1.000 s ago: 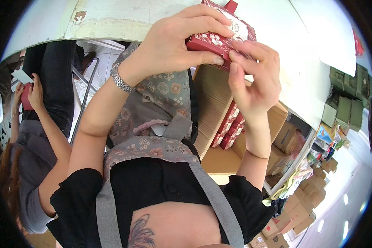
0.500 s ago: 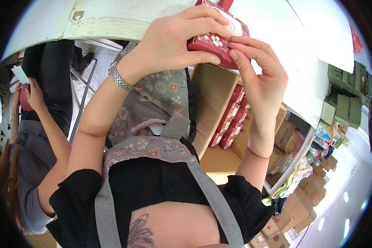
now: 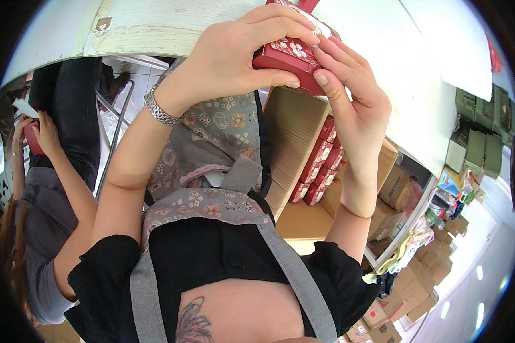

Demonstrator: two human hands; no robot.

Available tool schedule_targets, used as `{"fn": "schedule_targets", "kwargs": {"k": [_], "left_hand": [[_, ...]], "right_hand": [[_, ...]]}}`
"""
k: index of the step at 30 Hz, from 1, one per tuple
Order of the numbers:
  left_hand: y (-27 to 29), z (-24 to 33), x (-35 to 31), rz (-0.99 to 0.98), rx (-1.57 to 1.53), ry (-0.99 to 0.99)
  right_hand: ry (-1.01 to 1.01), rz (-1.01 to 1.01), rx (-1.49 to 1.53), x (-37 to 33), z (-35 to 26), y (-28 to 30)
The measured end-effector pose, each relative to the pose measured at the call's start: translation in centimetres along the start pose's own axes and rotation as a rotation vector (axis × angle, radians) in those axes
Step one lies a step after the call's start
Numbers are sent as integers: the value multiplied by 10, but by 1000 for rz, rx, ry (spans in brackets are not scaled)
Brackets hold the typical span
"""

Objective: The person assembles small red decorative boxes by hand. They fold the flat pieces into shape, insert a patterned insert, and close the lid, repeating the process for multiple units.

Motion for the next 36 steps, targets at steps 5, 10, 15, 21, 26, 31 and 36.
{"fn": "schedule_targets", "kwargs": {"k": [5,10,15,21,26,31,36], "left_hand": [[-1,-1,0,-9,-7,13],[-1,-1,1,-11,8,12],[0,0,3,1,-20,16],[1,1,3,20,-24,4],[1,1,1,19,-27,15],[1,2,2,29,5,10],[0,2,0,10,48,-1]], "right_hand": [[-25,5,17,-1,1,0],[-15,29,5,-1,-2,1],[-88,89,96,-3,-4,0],[-52,75,112,1,1,1],[-47,35,152,-2,10,1],[-77,17,122,2,8,1],[-91,30,93,-2,3,1]]}}
Point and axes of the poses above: each hand's wrist, its own x-axis towards the middle knuckle, its own y-axis out of the back of the hand, z = x × y, the point moved 9 cm from there along x, towards the middle knuckle, and after that the axes turned 2 degrees about -y, right-handed, at the moved point
